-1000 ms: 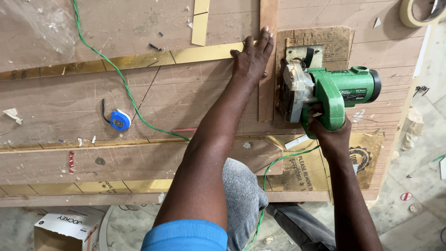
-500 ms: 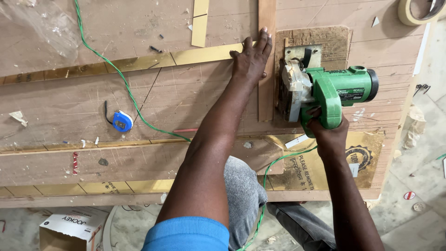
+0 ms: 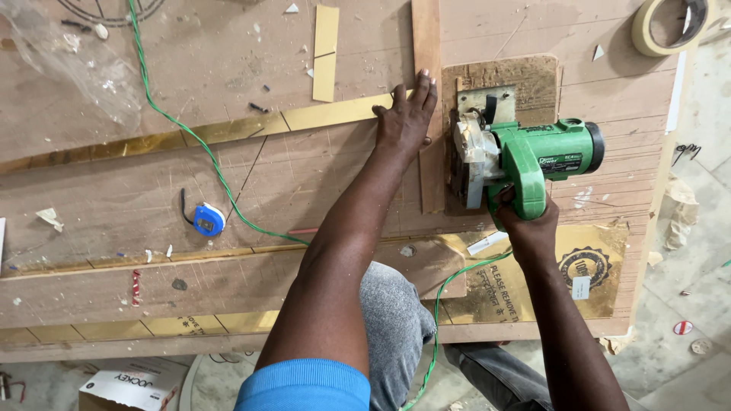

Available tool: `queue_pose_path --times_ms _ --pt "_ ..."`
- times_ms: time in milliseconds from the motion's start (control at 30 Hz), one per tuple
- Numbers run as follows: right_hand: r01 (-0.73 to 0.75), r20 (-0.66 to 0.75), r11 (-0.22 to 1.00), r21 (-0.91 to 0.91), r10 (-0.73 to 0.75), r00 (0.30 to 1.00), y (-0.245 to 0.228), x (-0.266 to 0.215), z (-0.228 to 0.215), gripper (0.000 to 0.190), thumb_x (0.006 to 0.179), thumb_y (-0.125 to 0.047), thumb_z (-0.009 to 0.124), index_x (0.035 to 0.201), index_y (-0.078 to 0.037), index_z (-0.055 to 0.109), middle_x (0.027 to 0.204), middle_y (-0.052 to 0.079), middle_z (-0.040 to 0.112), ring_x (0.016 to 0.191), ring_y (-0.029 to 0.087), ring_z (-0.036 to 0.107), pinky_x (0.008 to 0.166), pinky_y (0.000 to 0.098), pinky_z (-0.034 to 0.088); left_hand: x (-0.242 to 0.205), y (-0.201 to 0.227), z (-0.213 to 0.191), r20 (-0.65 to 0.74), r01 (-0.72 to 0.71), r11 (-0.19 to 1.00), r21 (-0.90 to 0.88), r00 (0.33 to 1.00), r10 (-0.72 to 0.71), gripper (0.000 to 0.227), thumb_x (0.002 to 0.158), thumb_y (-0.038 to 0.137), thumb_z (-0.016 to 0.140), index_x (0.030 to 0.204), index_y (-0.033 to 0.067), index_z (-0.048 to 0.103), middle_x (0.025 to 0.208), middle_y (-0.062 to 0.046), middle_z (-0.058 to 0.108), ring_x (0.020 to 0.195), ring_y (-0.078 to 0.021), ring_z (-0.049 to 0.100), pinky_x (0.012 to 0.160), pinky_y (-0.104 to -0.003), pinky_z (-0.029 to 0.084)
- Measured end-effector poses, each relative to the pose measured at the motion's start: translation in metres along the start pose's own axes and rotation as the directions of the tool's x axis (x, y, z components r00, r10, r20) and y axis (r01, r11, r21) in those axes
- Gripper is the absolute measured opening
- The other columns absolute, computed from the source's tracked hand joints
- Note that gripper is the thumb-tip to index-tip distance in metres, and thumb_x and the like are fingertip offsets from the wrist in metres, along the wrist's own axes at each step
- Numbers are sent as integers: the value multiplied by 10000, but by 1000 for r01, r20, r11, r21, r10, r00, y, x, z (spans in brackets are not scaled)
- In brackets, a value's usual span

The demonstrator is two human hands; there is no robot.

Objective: The person measures and marks a wooden plank with a tape measure and pencil, then uses a green handheld electric sander to cut along the marked lines. The person repeats this process multiple times, creating several smaller wooden pieces.

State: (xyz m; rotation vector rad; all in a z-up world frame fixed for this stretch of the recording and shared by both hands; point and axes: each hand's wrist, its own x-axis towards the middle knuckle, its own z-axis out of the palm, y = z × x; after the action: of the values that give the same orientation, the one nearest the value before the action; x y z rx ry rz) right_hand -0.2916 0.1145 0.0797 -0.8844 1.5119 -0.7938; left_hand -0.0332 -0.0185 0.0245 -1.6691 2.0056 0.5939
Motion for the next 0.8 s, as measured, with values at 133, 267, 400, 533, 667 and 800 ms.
queue_pose_path --times_ms 133,267,400,533,667,800 --pt "-8 4 1000 23 8 1000 2 3 1 173 828 31 713 976 -46 667 911 31 707 779 87 646 683 244 534 -1 1 -1 -19 1 1000 -6 1000 -1 1232 742 580 851 1631 173 102 1704 -20 8 1399 -361 350 950 -668 547" --pt "34 11 999 9 -34 999 1 4 2 161 840 32 712 973 -42 661 915 35 705 789 86 648 697 240 541 -1 1 -2 -15 9 1000 -14 1000 -9 1217 742 567 853 1633 189 116 1705 -3 19 1394 -348 359 951 -664 550" --pt "22 10 1000 17 -22 1000 -4 5 5 160 838 35 710 969 -41 660 906 36 703 767 87 642 671 240 533 0 1 -3 -1 1 1000 -31 1000 -1 1216 732 557 856 1630 181 128 1707 -10 27 1387 -356 370 952 -658 549" --pt "46 13 999 15 -47 999 -10 9 7 160 843 38 695 974 -44 656 916 33 708 772 79 643 672 235 537 1 1 -1 -7 -5 1000 -22 1000 5 1203 736 559 853 1627 181 137 1706 -22 21 1386 -362 377 939 -657 557" --pt "43 17 998 34 -43 999 -14 13 10 161 841 39 702 969 -47 657 878 28 693 726 75 626 620 234 510 4 0 2 -7 -16 1000 -14 1000 16 1217 731 563 855 1631 173 135 1714 -50 13 1380 -377 394 929 -644 568" --pt "46 18 999 20 -46 999 -18 19 12 150 854 36 695 973 -47 656 846 22 678 702 69 608 603 229 485 4 0 2 -4 -22 1000 -11 1000 22 1258 687 542 882 1628 168 135 1711 -66 17 1401 -397 378 923 -629 570"
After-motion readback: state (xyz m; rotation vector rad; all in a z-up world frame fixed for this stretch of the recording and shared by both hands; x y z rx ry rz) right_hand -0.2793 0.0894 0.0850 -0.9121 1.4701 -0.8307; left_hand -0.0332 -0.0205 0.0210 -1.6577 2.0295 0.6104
